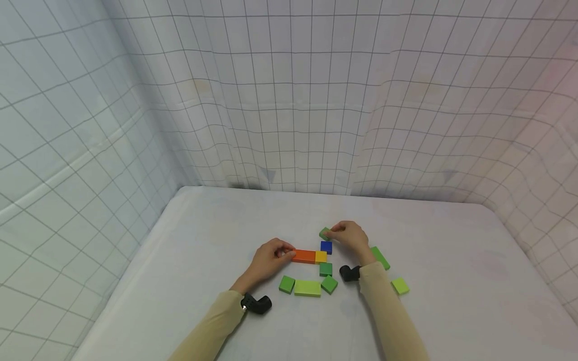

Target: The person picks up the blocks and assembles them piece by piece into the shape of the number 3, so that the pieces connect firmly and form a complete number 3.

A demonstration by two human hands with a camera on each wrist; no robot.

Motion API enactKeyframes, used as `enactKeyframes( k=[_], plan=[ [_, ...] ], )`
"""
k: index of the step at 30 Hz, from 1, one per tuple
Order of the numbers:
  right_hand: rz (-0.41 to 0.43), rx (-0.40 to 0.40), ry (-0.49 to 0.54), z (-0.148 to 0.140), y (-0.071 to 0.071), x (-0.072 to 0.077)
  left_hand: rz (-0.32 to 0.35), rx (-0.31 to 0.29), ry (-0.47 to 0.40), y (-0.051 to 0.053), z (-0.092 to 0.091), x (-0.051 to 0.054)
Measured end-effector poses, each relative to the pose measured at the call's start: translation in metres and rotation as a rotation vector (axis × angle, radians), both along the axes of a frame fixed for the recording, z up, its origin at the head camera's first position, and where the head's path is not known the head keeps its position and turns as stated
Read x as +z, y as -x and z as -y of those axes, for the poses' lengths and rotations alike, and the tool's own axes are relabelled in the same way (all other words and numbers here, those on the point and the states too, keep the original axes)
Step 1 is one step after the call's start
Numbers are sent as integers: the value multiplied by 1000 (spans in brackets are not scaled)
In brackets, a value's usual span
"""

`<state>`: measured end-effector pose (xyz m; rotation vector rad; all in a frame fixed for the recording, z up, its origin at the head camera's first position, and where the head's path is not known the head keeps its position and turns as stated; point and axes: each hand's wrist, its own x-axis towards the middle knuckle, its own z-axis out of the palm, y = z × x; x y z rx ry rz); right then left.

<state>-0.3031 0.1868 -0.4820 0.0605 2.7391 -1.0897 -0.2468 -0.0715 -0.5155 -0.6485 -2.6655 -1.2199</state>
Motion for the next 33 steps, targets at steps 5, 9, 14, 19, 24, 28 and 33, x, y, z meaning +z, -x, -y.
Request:
enactKeyframes(
  k=[5, 9, 14, 19, 24, 28, 33],
  plan=[
    [10, -2, 15, -1, 1, -2, 0, 2, 1, 0, 0, 0],
    [15, -2, 26, 0, 1, -4, 0, 2, 1, 0, 0, -1],
    [12, 15, 39, -1, 0, -5, 6, 2, 1, 1, 0, -2],
    [13, 15, 59, -1, -3, -4, 13, 4, 0, 1, 0, -2],
    [11, 20, 68, -1, -4, -3, 6, 9, 0, 2, 0, -3],
    [-2, 36, 55, -2, -3, -5, 7, 9, 2, 2, 0, -2],
    [-15, 49, 39, -4, -2, -9, 13, 2, -1, 1, 0, -2]
  ],
)
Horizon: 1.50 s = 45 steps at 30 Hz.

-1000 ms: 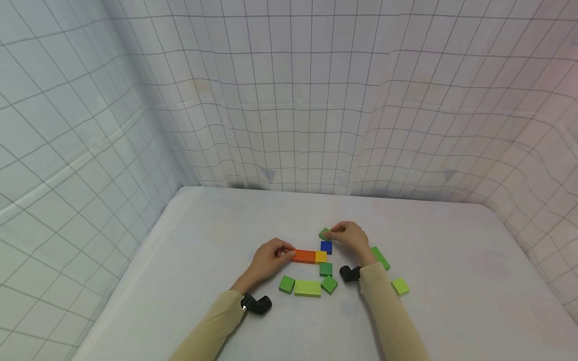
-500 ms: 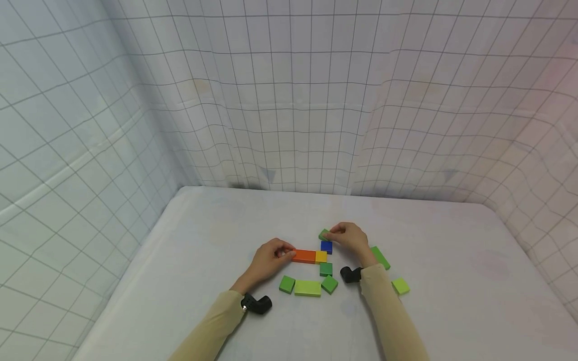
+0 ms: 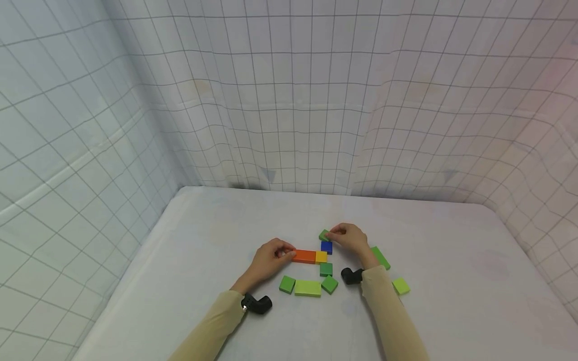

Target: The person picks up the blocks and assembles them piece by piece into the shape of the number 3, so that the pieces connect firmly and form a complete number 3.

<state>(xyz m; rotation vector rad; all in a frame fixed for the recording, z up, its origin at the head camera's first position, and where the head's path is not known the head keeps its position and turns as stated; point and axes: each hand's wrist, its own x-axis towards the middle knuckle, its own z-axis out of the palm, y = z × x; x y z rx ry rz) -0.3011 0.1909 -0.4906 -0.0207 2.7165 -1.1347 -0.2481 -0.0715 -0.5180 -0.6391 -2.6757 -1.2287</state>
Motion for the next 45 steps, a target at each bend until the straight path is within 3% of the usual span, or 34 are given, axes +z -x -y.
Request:
enactKeyframes(
  k=[8, 17, 24, 28, 33, 45],
  plan=[
    [-18, 26, -9, -6, -10, 6, 12, -3, -1, -1, 0, 2],
    [-199, 66, -149, -37, -32, 31, 8, 4, 3, -1, 0, 2],
    [-106, 65, -291, -73, -57, 48, 9, 9, 15, 1, -2, 0],
    [-53, 88, -310, -86, -65, 46, 7, 7, 15, 2, -2, -1],
    [-56, 107, -312, -89, -70, 38, 4, 8, 15, 2, -1, -1],
    [-113, 94, -311, -53, -71, 32, -10, 4, 6, 1, 0, -2]
  ],
)
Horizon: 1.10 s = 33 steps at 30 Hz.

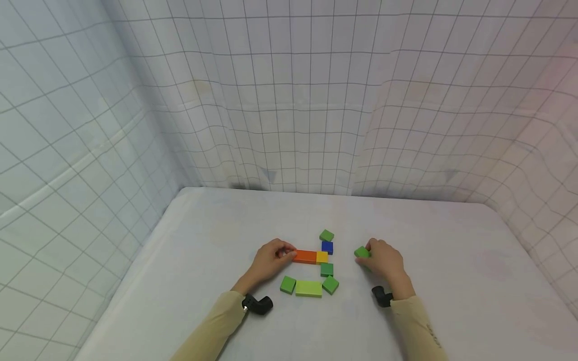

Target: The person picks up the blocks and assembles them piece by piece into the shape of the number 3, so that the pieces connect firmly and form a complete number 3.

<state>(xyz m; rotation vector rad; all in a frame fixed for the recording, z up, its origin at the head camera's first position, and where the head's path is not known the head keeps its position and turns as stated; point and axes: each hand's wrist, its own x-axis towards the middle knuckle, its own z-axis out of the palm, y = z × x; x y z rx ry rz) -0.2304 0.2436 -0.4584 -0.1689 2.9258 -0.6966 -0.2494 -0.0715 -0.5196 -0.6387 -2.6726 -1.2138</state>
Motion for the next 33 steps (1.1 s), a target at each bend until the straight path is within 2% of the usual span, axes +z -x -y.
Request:
enactKeyframes(
  k=[6, 12, 16, 20, 25, 33],
  plan=[
    [5, 16, -22, 12, -3, 1, 3, -2, -10, -1, -1, 0],
    [38, 40, -46, 6, -11, 11, -6, -1, 0, -1, -1, 0],
    [63, 53, -51, 3, -10, 15, 11, 8, 6, -1, -1, 1],
    [77, 24, -45, 4, 1, 16, 27, 12, 9, -1, 0, 1],
    [81, -15, -29, 11, 23, 15, 17, 10, 9, -1, 1, 0],
    [37, -52, -11, 26, 56, 9, -5, -1, -6, -2, 0, 2]
  ],
)
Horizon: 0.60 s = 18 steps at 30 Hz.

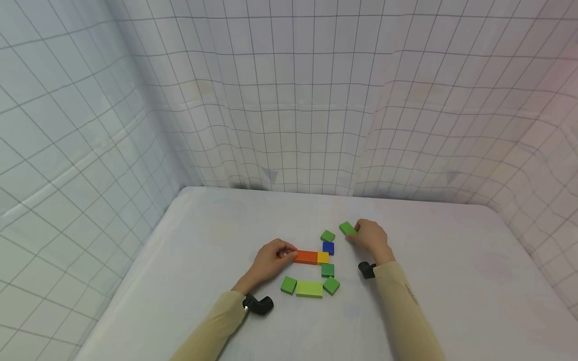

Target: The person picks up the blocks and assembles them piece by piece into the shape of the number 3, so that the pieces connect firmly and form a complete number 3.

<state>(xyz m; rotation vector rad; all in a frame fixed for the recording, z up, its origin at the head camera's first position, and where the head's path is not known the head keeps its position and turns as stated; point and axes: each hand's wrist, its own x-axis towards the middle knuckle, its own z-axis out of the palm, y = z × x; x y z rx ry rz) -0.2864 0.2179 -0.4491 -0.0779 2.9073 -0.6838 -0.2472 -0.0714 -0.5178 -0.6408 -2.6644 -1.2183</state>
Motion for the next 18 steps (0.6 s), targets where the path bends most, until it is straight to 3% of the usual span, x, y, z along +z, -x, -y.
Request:
enactKeyframes(
  k=[5, 9, 13, 18],
  plan=[
    [-1, 1, 81, -1, 7, -8, 6, 4, 6, 0, 0, 0],
    [66, -13, 168, -8, 8, -12, 15, 5, 8, 0, 0, 0],
    [123, 3, 171, -11, 10, -12, 7, 7, -3, -1, 0, 2],
    [118, -5, 160, -6, 20, -12, 17, -3, -14, -1, 1, 2]
  ],
)
